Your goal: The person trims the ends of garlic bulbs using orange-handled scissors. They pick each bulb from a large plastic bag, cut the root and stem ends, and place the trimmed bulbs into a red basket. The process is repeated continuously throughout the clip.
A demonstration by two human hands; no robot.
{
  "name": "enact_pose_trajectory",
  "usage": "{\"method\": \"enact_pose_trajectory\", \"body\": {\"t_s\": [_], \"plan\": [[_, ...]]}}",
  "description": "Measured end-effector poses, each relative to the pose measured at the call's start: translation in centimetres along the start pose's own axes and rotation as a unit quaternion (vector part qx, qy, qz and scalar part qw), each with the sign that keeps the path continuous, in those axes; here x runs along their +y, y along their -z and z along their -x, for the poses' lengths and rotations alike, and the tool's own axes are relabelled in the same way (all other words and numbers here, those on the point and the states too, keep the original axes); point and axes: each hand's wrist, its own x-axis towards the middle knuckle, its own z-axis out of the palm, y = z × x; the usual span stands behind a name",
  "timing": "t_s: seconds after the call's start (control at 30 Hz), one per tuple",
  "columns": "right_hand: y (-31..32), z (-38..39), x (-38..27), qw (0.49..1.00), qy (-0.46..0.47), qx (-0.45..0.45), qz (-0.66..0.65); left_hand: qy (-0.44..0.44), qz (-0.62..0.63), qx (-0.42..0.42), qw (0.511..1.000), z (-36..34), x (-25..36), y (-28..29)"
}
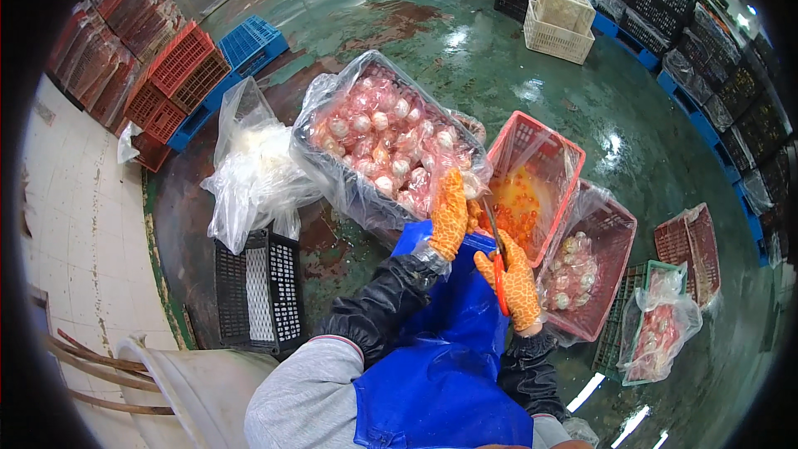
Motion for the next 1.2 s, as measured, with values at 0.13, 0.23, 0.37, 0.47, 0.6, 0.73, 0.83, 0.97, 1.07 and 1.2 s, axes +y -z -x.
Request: {"method": "enact_pose_trajectory", "body": {"t_s": [0.13, 0.23, 0.37, 0.47, 0.6, 0.73, 0.83, 0.97, 1.07, 1.2], "plan": [[-0.6, -0.5, -1.1, 0.998, -0.005, -0.005, -0.066, -0.252, -0.108, 0.026, 0.961, 1.5, -0.2, -2.6], [-0.2, -0.5, -2.3, 0.996, -0.034, -0.028, -0.079, -0.143, -0.127, -0.012, 0.981, 1.6, -1.1, -1.6], [0.1, -0.1, -2.3, 0.994, -0.064, -0.051, -0.067, -0.209, -0.192, 0.003, 0.959, 0.8, -2.7, -1.2], [-0.6, -0.6, 0.4, 0.998, 0.031, 0.011, -0.061, -0.256, -0.262, -0.017, 0.930, 3.3, 0.3, -2.6], [0.9, -0.9, 0.0, 0.992, -0.006, -0.045, -0.116, -0.119, -0.242, -0.061, 0.961, 1.4, -1.2, -1.4], [3.1, -0.4, -3.0, 0.931, -0.208, -0.129, -0.272, 0.097, -0.092, -0.125, 0.983, 2.0, 2.1, -2.1], [3.5, -0.6, -1.2, 0.872, -0.196, -0.180, -0.410, 0.158, -0.039, -0.169, 0.972, 1.7, 3.3, -2.3], [2.7, -1.5, 0.4, 0.816, -0.202, -0.180, -0.511, 0.204, 0.062, -0.140, 0.967, 1.0, 3.3, -3.3], [2.1, -2.7, 0.7, 0.787, -0.216, -0.188, -0.546, 0.125, 0.061, -0.103, 0.985, -2.0, -1.7, -2.3], [1.3, -4.4, 2.5, 0.794, -0.230, -0.186, -0.531, 0.067, -0.176, -0.035, 0.981, -2.5, -1.2, -3.6]]}}
